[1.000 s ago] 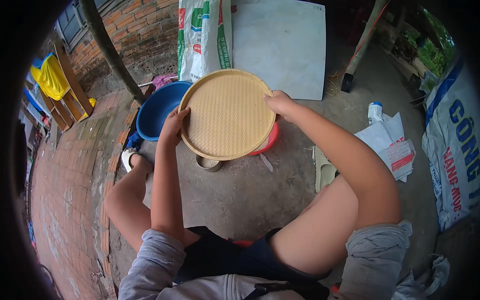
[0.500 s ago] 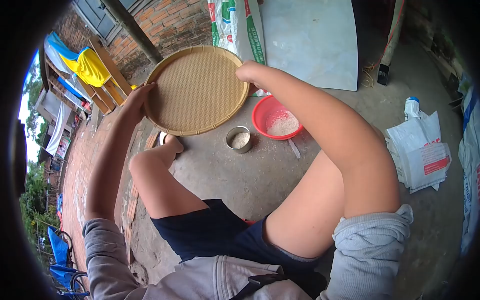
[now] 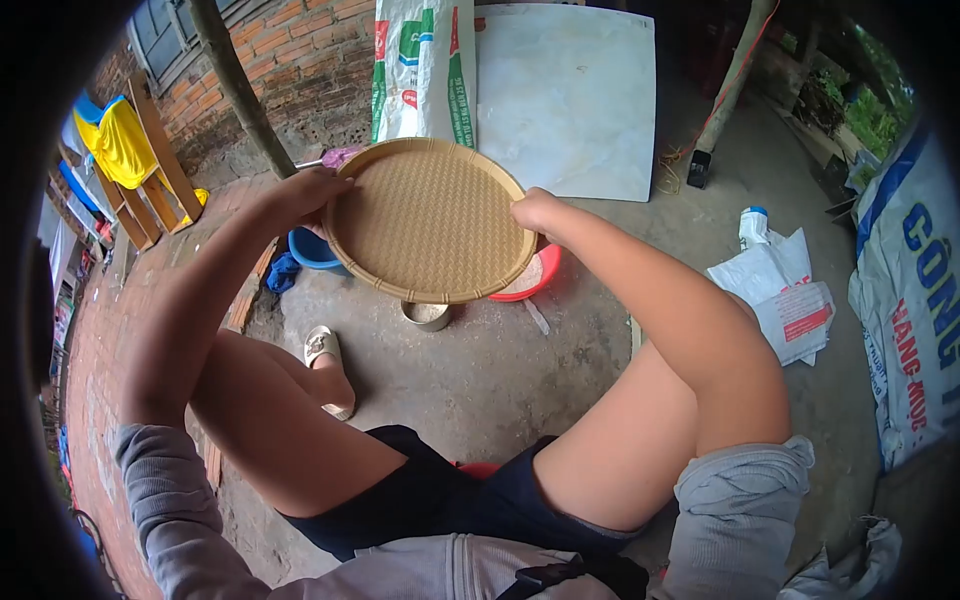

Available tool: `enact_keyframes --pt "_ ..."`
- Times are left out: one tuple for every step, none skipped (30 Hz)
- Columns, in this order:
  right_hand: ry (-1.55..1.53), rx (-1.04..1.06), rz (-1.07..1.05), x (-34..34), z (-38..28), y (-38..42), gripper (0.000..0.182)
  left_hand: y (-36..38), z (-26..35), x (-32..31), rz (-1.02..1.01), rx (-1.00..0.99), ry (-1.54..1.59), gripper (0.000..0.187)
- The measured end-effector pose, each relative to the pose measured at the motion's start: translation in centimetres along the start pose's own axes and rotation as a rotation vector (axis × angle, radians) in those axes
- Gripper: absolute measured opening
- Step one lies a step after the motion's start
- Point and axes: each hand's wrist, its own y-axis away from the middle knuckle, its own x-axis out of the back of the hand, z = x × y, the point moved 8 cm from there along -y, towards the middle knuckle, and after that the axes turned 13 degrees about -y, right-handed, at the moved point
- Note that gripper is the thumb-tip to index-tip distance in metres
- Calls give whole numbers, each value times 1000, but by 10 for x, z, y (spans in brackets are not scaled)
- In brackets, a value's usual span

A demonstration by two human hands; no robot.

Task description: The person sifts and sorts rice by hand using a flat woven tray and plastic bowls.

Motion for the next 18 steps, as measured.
enact_keyframes --pt "-27 18 90 13 -1 4 32 -5 7 -4 -5 -44 -6 34" --pt "-17 21 107 21 -3 7 32 -11 14 -8 -11 -90 -17 35" --pt "0 51 154 31 -7 12 33 -15 16 -11 -32 -95 -64 35" --pt "24 77 200 42 -12 17 35 -17 17 -13 -39 -112 -49 35" --pt "45 72 216 52 -15 22 35 -18 17 -19 -89 -115 -29 35" --pt "94 56 187 56 -20 30 35 -16 17 -25 -140 -116 -10 35" --pt "136 39 159 59 -25 37 35 -7 22 -31 -207 -126 -49 35" --pt "147 31 172 66 -33 42 35 -2 25 -35 -217 -139 -40 35" --pt "231 -29 183 72 -38 45 35 2 24 -39 -205 -143 -21 35" --pt "313 -93 189 76 -41 48 34 5 21 -44 -196 -141 -4 35" --pt "372 -122 182 82 -48 49 34 7 18 -50 -204 -154 32 35" --pt "427 -150 176 87 -56 49 34 2 14 -52 -219 -156 39 35" --pt "465 -123 172 88 -66 51 33 -6 12 -52 -253 -148 3 34" --pt "470 -101 198 87 -74 52 34 -14 10 -52 -286 -142 -35 34" --pt "470 -76 233 81 -83 56 35 -20 12 -43 -239 -167 -68 39" --pt "476 -45 266 76 -91 60 35 -25 11 -34 -185 -158 -72 39" --pt "492 -45 264 74 -91 57 35 -28 9 -27 -152 -164 -82 39" --pt "514 -17 253 69 -95 53 36 -30 9 -18 -107 -170 -89 39"
